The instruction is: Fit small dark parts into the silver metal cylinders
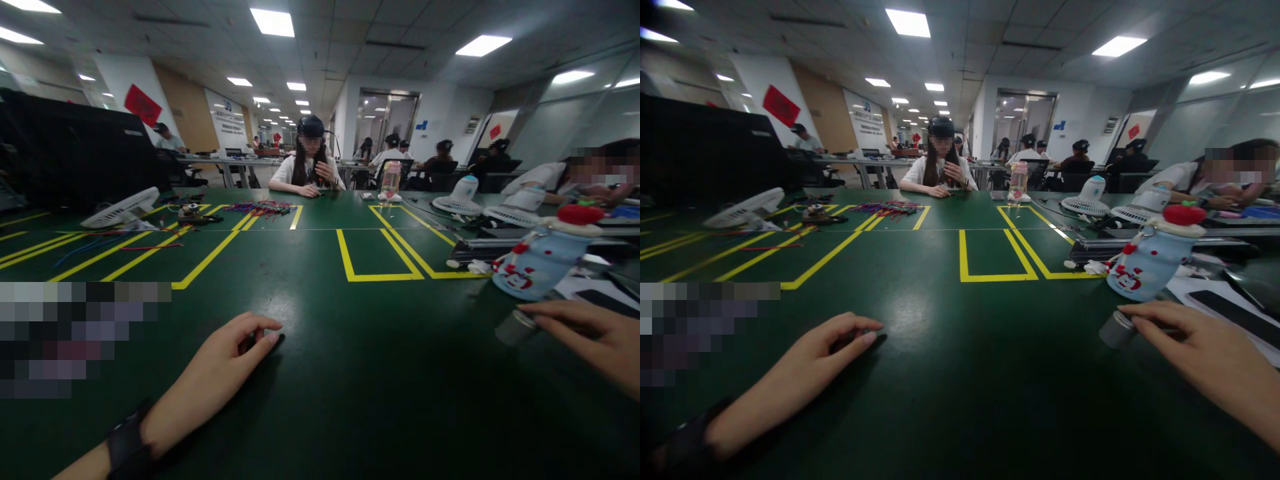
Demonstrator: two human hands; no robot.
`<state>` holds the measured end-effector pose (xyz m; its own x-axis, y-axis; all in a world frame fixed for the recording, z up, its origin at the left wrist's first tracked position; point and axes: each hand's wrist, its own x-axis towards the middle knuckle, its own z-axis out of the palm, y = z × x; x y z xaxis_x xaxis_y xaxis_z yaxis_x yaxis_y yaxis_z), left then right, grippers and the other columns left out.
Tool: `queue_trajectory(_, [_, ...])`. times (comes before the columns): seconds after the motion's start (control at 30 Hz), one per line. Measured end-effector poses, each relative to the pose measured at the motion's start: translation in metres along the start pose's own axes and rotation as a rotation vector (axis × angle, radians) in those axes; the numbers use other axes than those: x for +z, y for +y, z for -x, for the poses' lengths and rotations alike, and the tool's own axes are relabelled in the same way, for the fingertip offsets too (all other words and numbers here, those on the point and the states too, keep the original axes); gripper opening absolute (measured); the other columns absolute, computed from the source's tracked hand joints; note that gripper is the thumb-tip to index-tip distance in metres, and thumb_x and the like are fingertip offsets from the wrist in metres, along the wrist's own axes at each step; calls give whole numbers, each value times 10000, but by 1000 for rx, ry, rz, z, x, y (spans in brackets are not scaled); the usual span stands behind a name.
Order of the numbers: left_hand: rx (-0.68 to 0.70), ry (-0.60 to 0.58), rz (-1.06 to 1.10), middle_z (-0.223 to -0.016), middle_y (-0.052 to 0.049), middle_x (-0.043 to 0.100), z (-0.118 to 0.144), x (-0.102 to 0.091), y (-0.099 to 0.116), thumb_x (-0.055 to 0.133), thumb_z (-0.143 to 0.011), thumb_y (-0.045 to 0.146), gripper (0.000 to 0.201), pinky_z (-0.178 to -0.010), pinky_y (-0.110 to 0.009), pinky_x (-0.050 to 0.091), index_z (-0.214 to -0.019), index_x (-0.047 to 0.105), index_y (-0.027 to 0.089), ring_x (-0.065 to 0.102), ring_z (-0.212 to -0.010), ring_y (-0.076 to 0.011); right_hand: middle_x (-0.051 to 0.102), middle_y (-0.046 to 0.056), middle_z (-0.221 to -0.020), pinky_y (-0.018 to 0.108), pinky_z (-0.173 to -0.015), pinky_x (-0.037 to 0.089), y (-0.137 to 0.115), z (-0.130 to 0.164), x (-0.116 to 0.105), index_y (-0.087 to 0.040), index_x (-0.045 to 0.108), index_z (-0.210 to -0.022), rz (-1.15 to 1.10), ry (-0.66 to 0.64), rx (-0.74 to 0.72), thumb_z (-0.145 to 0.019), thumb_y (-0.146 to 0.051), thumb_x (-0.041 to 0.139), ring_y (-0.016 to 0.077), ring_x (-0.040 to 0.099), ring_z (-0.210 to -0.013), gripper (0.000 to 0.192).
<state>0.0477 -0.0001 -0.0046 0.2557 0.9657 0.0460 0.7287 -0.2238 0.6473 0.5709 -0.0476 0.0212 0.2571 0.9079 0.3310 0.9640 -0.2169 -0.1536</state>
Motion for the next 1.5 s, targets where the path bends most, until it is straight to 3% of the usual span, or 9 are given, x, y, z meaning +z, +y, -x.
queue_trajectory(0.2, [7, 9, 8, -896, -5, 636, 0, 1, 3, 464, -886, 471, 312, -684, -294, 460, -1069, 627, 278, 592, -791, -202, 693, 44, -1004, 379, -634, 561, -3, 5, 11, -336, 540, -1261, -230, -233, 124, -673, -630, 569, 266, 668, -769, 658])
queue_trajectory(0.33, [21, 3, 2, -880, -6, 629, 1, 1, 4, 458, -890, 478, 319, -692, -307, 461, -1068, 623, 272, 595, -784, -205, 605, 26, -1210, 404, -858, 526, -87, 17, 7, -323, 534, -1266, -259, -141, -248, -790, -543, 511, 268, 609, -1024, 526])
queue_trajectory(0.47, [41, -17, -36, -905, -15, 611, 1, 0, 2, 456, -889, 489, 332, -691, -324, 468, -1087, 611, 272, 592, -789, -210, 548, 24, -1278, 358, -994, 442, -190, 31, 3, -302, 468, -1319, -514, -357, -630, -855, -387, 507, 178, 535, -1141, 473])
queue_trajectory(0.6, [72, -23, -78, -938, -26, 607, 1, -2, 0, 468, -889, 473, 320, -701, -331, 472, -1089, 609, 267, 590, -810, -212, 577, 54, -1213, 338, -963, 449, -237, 41, 17, -243, 497, -1291, -708, -422, -754, -833, -308, 542, 153, 549, -1083, 465])
queue_trajectory(0.77, [114, 62, -77, -971, -31, 610, -1, 6, 24, 488, -892, 439, 290, -726, -344, 472, -1092, 617, 274, 576, -816, -210, 596, 48, -1149, 332, -888, 479, -238, 46, 41, -242, 413, -1323, -863, -413, -591, -732, -345, 675, 144, 576, -987, 655])
queue_trajectory(1.0, [331, 59, 143, -928, -31, 578, -11, 25, 86, 540, -887, 331, 178, -775, -324, 465, -919, 703, 266, 549, -872, -194, 625, 18, -1042, 287, -815, 479, -241, 46, 41, -220, 563, -1101, -957, -458, -579, -751, -285, 662, 126, 581, -920, 370])
queue_trajectory(1.13, [241, 120, 161, -894, -25, 553, -10, 23, 78, 540, -881, 401, 211, -726, -319, 459, -933, 703, 279, 539, -820, -189, 632, 15, -1012, 284, -803, 480, -237, 48, 38, -218, 571, -1078, -965, -453, -576, -744, -244, 645, 127, 586, -898, 343])
queue_trajectory(1.37, [263, -92, -20, -900, -16, 587, -9, 43, 55, 607, -836, 351, 154, -751, -323, 441, -905, 740, 314, 553, -853, -202, 637, 10, -977, 294, -790, 503, -226, 46, 36, -231, 551, -1052, -878, -349, -552, -722, -252, 634, 143, 599, -870, 341])
queue_trajectory(1.5, [222, -120, 43, -948, -15, 599, -10, 34, 54, 580, -852, 370, 221, -768, -310, 455, -1027, 707, 327, 572, -864, -196, 629, 34, -1057, 352, -851, 508, -180, 30, 26, -246, 532, -1104, -696, -171, -442, -751, -358, 626, 189, 606, -952, 382])
